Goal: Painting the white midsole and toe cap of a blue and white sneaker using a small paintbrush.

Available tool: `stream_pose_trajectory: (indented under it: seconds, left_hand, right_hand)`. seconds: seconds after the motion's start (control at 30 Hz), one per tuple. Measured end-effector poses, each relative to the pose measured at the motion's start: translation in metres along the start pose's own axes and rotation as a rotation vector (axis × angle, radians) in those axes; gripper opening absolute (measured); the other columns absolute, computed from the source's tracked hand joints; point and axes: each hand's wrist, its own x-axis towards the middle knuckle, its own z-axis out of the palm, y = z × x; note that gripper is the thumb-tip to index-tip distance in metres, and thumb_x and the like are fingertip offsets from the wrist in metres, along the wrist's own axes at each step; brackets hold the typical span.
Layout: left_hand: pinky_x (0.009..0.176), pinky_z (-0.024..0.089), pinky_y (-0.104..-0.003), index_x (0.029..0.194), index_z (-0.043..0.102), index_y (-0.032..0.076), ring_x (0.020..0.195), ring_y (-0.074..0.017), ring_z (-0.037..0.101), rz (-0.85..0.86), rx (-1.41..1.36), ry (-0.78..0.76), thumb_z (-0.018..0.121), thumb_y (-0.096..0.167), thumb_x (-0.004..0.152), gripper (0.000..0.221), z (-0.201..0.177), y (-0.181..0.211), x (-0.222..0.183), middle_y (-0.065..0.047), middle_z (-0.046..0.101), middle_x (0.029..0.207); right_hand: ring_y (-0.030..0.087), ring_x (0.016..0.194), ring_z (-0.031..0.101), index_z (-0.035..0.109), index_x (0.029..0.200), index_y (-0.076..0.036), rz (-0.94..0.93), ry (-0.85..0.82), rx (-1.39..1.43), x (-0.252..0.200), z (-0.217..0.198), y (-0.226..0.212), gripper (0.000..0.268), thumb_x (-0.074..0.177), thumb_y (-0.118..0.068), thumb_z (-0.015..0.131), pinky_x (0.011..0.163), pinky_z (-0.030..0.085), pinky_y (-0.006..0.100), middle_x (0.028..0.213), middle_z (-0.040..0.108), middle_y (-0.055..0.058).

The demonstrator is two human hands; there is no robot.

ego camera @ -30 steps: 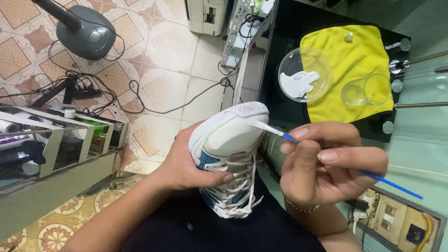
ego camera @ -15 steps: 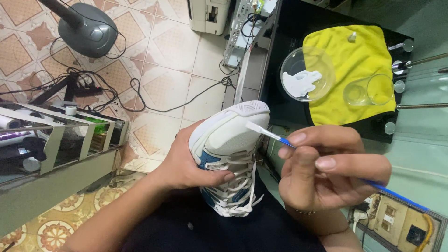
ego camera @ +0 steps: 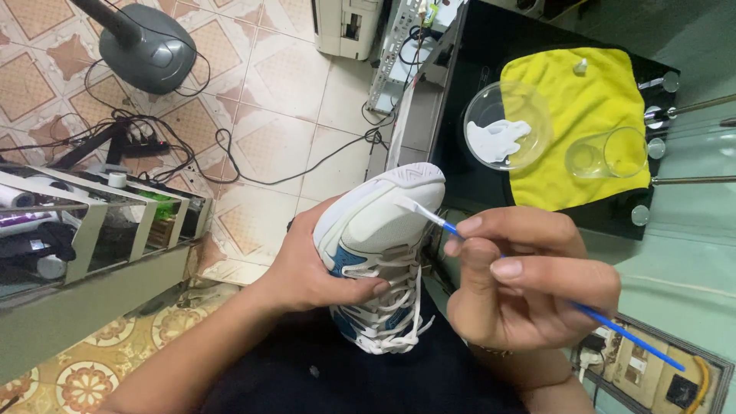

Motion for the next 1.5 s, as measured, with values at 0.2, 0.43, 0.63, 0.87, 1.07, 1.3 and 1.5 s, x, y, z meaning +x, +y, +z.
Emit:
stream_pose_trajectory:
  seconds: [0.2,0.43,0.63,0.87,1.07,1.3,1.5]
  left_hand:
    - [0.111,0.05,-0.033,0.147,0.053,-0.005,0.124,-0.0163,0.065,-0.017,-0.03,0.01,0.09,0.019,0.069,0.089,-0.001,0.0,-0.003,-0.012,0.07,0.134]
    - [0.112,0.05,-0.034,0.146,0.053,-0.006,0.125,-0.0173,0.064,-0.002,-0.043,-0.002,0.09,0.021,0.07,0.089,-0.002,-0.004,-0.005,-0.012,0.069,0.135]
    - [0.109,0.052,-0.033,0.145,0.054,-0.006,0.122,-0.0171,0.065,-0.013,-0.03,-0.017,0.089,0.023,0.07,0.088,-0.002,0.001,-0.003,-0.013,0.07,0.133]
    - [0.11,0.05,-0.033,0.145,0.054,-0.005,0.122,-0.0173,0.065,0.018,0.007,0.002,0.089,0.025,0.069,0.089,-0.004,-0.003,-0.003,-0.012,0.07,0.134]
    - [0.107,0.053,-0.035,0.143,0.057,-0.007,0.118,-0.0192,0.067,-0.047,-0.098,-0.005,0.089,0.024,0.069,0.087,-0.006,-0.005,0.0,-0.014,0.072,0.13]
    - [0.106,0.052,-0.034,0.143,0.055,-0.007,0.118,-0.0197,0.066,-0.011,-0.095,0.025,0.089,0.023,0.068,0.088,-0.012,-0.014,0.0,-0.014,0.07,0.13]
    - [0.106,0.052,-0.035,0.144,0.053,-0.007,0.118,-0.0199,0.066,-0.009,-0.13,0.023,0.089,0.021,0.068,0.089,-0.012,-0.016,0.001,-0.014,0.07,0.129]
  right_hand:
    - [0.013,0.069,0.061,0.032,0.114,-0.01,0.052,0.104,0.027,-0.015,0.002,0.014,0.034,0.107,0.005,0.062,0.064,0.06,0.021,0.108,0.06,0.018]
    - [0.013,0.06,0.057,0.036,0.112,-0.008,0.045,0.31,0.158,-0.015,0.01,0.029,0.03,0.104,0.006,0.061,0.056,0.051,0.019,0.099,0.062,0.02]
    - [0.014,0.066,0.058,0.038,0.114,-0.008,0.041,0.342,0.315,-0.014,0.01,0.03,0.027,0.111,0.005,0.061,0.058,0.052,0.018,0.099,0.062,0.019]
    - [0.013,0.067,0.056,0.039,0.113,-0.008,0.113,0.35,0.37,-0.015,0.012,0.034,0.027,0.114,0.006,0.062,0.062,0.052,0.019,0.098,0.06,0.018]
    - [0.012,0.067,0.058,0.04,0.113,-0.009,0.096,0.37,0.453,-0.005,0.015,0.036,0.026,0.107,0.005,0.061,0.059,0.051,0.019,0.097,0.061,0.018]
    - [0.013,0.074,0.056,0.04,0.113,-0.007,0.136,0.314,0.45,-0.012,0.018,0.05,0.025,0.115,0.007,0.06,0.064,0.052,0.021,0.102,0.06,0.018]
    - [0.013,0.072,0.059,0.04,0.114,-0.008,0.055,0.289,0.46,-0.008,0.02,0.049,0.025,0.108,0.003,0.061,0.061,0.053,0.02,0.102,0.061,0.017]
